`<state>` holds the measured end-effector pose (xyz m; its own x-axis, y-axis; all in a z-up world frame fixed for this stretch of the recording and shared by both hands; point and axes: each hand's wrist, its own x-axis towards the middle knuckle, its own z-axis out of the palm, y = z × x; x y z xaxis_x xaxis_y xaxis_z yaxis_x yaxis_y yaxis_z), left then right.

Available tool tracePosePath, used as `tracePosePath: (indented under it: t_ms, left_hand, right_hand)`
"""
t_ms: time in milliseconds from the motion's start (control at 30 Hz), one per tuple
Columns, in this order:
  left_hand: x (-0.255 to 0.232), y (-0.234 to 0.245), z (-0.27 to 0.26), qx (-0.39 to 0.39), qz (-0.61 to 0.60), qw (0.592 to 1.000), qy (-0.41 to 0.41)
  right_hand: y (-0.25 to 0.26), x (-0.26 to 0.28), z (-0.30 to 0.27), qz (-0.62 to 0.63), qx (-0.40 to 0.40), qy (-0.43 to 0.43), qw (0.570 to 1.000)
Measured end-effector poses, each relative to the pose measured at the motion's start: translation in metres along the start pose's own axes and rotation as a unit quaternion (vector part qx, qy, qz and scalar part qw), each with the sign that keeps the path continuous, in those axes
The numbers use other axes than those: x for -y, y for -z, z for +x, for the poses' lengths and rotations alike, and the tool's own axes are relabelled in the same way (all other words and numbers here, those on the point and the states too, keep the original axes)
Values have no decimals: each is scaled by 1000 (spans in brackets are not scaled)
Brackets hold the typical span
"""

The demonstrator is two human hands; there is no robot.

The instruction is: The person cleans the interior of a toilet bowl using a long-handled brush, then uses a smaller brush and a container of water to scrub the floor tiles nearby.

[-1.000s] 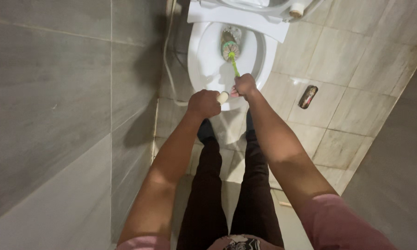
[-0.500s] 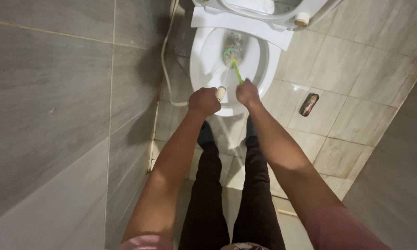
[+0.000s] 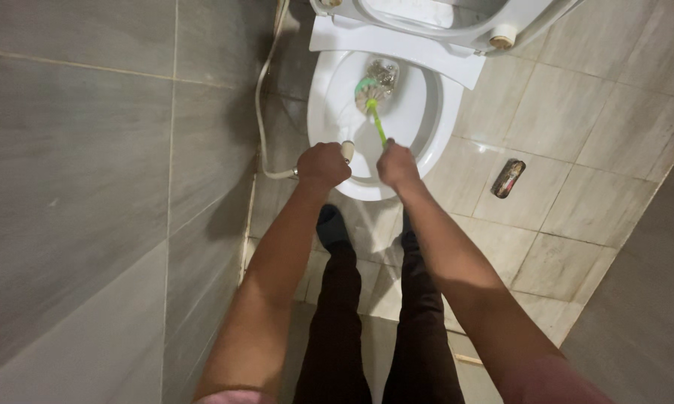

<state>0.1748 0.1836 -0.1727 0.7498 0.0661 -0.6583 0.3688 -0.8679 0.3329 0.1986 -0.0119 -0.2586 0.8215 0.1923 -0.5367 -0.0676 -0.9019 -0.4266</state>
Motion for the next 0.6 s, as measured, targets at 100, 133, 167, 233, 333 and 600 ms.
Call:
tracePosePath:
  t_ms: [100,133,167,233,333,600]
  left_hand:
    - [4,-4,1,-17,-23,1000,-5]
    - [4,-3,1,1,-14,1000,1]
    - [3,-1,3,16,-4,1000,7]
    - [1,3,1,8,-10,1000,6]
    - [-2,6,-2,-13,-19,1000,-2]
    - [-16,3,19,-5,-14,1000,-13]
  right_hand:
    - [-3,-14,17,22,6,-19,1000]
    - [-7,-16,11,21,6,-21,1000]
    - [-10,-17,2,15,7,-5,1000]
    - [-15,-18,-22,9,6,11,1000]
    - [-22,-21,-35,40,-35,9,999]
    - [-51,-46,73,15,-59,50,997]
